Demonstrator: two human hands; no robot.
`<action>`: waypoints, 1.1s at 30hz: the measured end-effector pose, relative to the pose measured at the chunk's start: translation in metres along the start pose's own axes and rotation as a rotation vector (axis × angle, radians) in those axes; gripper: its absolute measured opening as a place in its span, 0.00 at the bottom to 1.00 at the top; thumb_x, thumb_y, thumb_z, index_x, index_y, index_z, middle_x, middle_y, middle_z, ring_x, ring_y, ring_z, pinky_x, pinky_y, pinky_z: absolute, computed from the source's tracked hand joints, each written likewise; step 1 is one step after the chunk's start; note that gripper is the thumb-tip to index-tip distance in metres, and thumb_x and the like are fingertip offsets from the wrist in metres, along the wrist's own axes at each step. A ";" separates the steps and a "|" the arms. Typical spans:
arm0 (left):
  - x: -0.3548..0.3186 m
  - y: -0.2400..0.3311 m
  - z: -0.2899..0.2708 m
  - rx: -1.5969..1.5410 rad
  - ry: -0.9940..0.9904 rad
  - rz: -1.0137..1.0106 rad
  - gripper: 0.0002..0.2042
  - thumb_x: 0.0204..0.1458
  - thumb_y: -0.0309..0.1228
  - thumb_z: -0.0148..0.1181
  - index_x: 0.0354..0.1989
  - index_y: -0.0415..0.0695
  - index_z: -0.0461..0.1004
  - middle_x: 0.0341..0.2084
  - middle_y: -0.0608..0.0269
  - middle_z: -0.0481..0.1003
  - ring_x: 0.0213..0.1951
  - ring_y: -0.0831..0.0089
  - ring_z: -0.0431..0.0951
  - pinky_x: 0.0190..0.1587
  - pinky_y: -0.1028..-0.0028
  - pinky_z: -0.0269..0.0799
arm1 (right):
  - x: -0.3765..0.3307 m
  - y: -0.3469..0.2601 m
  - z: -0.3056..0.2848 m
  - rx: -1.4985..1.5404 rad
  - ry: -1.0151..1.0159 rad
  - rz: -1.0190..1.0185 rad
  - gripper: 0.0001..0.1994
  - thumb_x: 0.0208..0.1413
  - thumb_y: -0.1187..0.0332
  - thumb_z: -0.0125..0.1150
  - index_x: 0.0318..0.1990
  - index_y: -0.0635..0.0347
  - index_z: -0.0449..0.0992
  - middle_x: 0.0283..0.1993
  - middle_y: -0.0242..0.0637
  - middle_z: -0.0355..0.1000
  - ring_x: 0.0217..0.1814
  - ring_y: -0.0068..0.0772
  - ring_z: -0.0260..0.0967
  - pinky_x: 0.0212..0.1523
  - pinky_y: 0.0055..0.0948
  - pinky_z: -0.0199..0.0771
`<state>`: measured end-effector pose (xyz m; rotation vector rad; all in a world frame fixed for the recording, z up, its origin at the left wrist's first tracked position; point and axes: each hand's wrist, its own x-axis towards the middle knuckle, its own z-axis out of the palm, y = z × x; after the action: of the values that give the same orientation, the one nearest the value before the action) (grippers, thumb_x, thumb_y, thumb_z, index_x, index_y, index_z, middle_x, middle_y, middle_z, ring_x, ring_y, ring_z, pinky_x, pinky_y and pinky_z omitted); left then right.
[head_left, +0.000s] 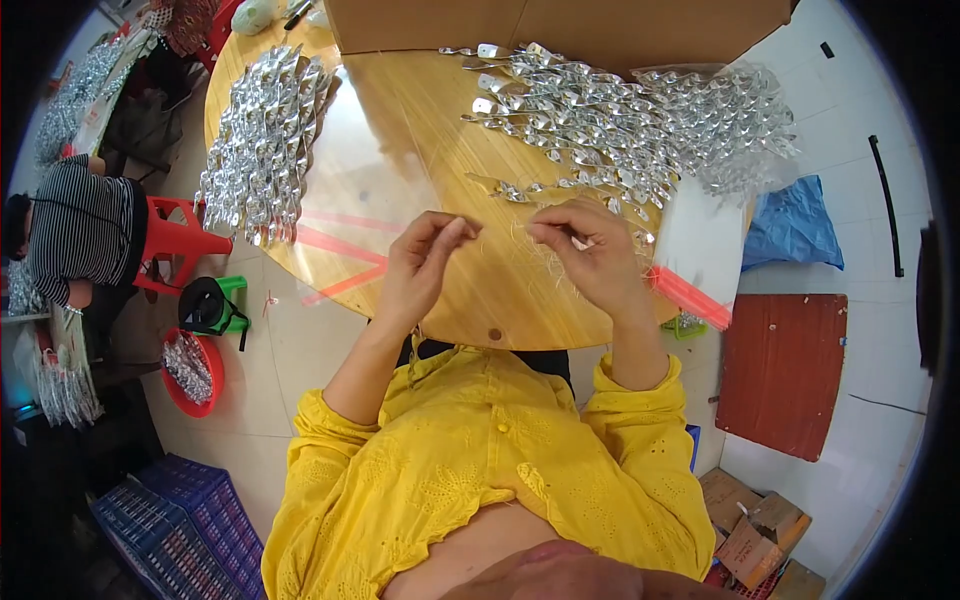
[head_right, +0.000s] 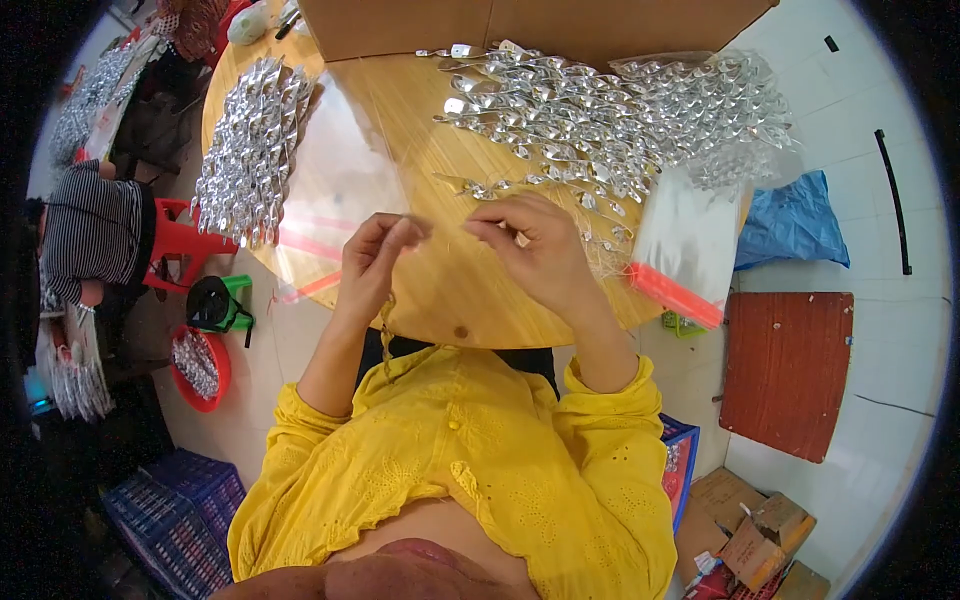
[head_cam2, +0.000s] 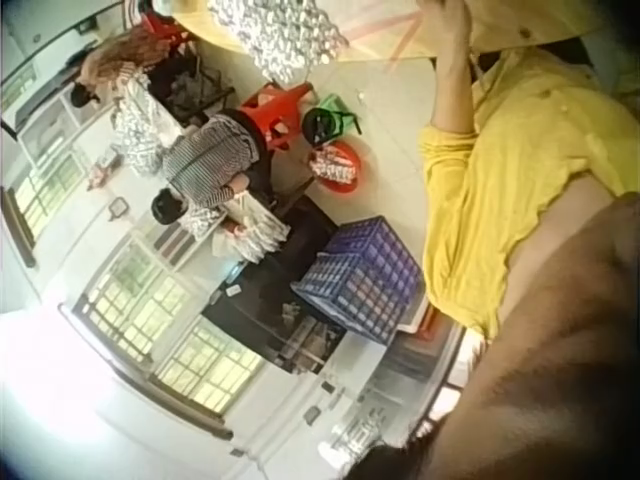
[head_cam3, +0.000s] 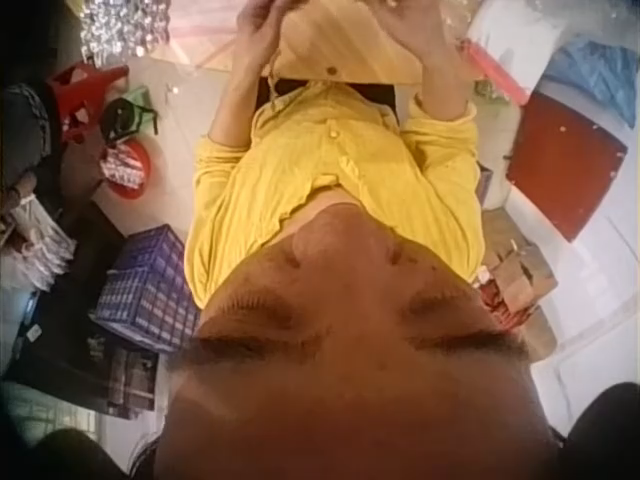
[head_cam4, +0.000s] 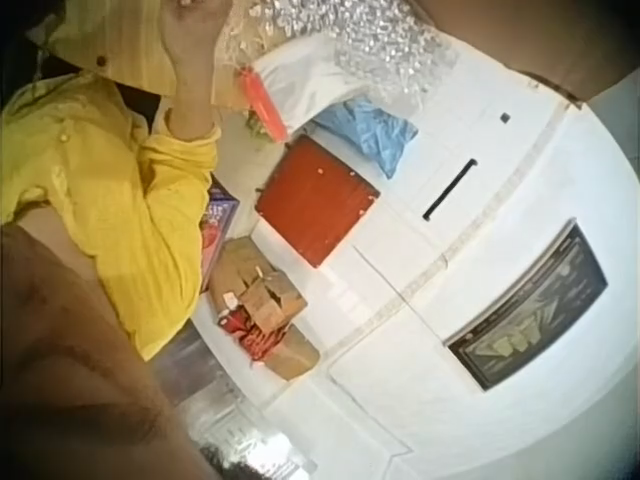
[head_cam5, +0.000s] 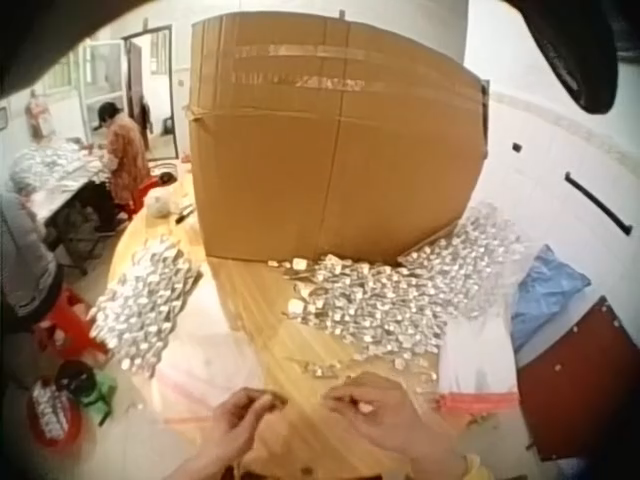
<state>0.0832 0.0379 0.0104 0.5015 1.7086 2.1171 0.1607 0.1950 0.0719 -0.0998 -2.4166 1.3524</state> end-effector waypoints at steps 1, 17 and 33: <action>0.001 0.004 0.007 0.014 -0.044 0.051 0.07 0.51 0.30 0.44 0.29 0.38 0.65 0.16 0.70 0.67 0.19 0.85 0.63 0.21 0.86 0.57 | 0.002 0.000 0.003 0.000 0.001 0.002 0.02 0.39 0.76 0.58 0.24 0.62 0.72 0.23 0.32 0.67 0.25 0.20 0.61 0.24 0.17 0.59; -0.005 0.027 0.012 -0.146 -0.214 -0.127 0.08 0.50 0.31 0.47 0.29 0.39 0.68 0.15 0.71 0.65 0.20 0.86 0.61 0.22 0.86 0.54 | -0.006 0.013 0.015 0.401 0.030 0.118 0.05 0.40 0.77 0.58 0.27 0.65 0.73 0.27 0.35 0.68 0.31 0.22 0.63 0.32 0.19 0.64; -0.005 0.025 0.015 -0.190 -0.302 -0.124 0.08 0.51 0.29 0.44 0.29 0.37 0.68 0.17 0.65 0.68 0.19 0.81 0.66 0.22 0.83 0.61 | 0.008 0.010 0.030 0.660 0.023 0.104 0.03 0.43 0.76 0.55 0.27 0.65 0.69 0.32 0.39 0.69 0.35 0.25 0.65 0.36 0.22 0.66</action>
<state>0.0935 0.0426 0.0378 0.6062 1.3234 1.9747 0.1414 0.1776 0.0516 -0.0652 -1.8476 2.1018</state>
